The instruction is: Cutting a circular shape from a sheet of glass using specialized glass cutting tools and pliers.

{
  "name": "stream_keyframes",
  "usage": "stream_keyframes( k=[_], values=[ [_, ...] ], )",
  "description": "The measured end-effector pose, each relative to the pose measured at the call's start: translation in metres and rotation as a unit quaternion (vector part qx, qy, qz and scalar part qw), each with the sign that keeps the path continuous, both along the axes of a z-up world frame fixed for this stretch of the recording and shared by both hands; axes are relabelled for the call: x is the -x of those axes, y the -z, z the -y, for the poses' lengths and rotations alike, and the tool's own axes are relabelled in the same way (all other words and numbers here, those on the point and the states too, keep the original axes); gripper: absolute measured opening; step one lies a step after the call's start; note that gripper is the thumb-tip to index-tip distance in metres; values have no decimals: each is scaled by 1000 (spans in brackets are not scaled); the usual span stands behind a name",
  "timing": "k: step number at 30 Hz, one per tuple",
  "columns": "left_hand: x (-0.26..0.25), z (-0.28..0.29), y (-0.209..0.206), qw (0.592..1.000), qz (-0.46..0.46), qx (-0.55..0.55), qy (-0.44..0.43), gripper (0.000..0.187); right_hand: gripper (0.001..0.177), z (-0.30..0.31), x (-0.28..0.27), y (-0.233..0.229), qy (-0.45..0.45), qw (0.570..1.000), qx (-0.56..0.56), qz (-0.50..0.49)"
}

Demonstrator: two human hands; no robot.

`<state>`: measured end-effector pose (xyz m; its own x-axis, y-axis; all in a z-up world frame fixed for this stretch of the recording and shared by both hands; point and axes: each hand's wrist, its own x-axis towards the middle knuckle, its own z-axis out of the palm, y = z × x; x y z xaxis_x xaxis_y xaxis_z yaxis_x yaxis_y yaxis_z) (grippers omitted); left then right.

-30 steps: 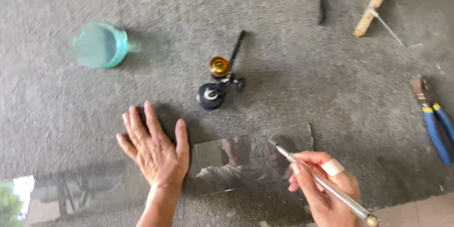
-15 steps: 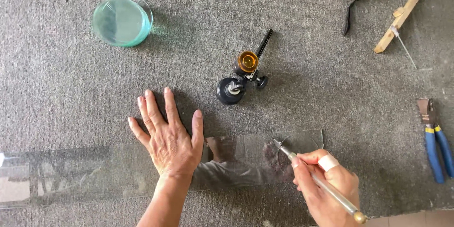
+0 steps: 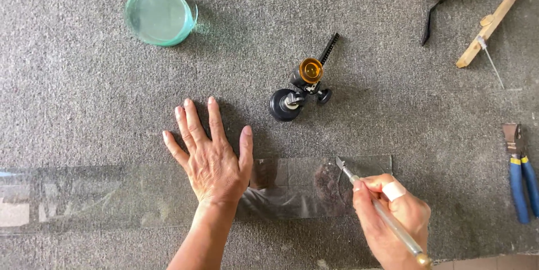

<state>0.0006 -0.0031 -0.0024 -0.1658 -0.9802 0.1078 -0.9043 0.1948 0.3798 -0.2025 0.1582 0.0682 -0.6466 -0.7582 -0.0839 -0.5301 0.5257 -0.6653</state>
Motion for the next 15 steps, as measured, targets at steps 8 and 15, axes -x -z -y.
stream_keyframes(
  k=[8,15],
  values=[
    [-1,-1,1,1000,-2,1,-1,79,6,2,-2,3,18,999,16,41],
    [1,-1,0,1000,-14,11,-1,79,14,-2,-7,10,-14,994,91,59]
  ],
)
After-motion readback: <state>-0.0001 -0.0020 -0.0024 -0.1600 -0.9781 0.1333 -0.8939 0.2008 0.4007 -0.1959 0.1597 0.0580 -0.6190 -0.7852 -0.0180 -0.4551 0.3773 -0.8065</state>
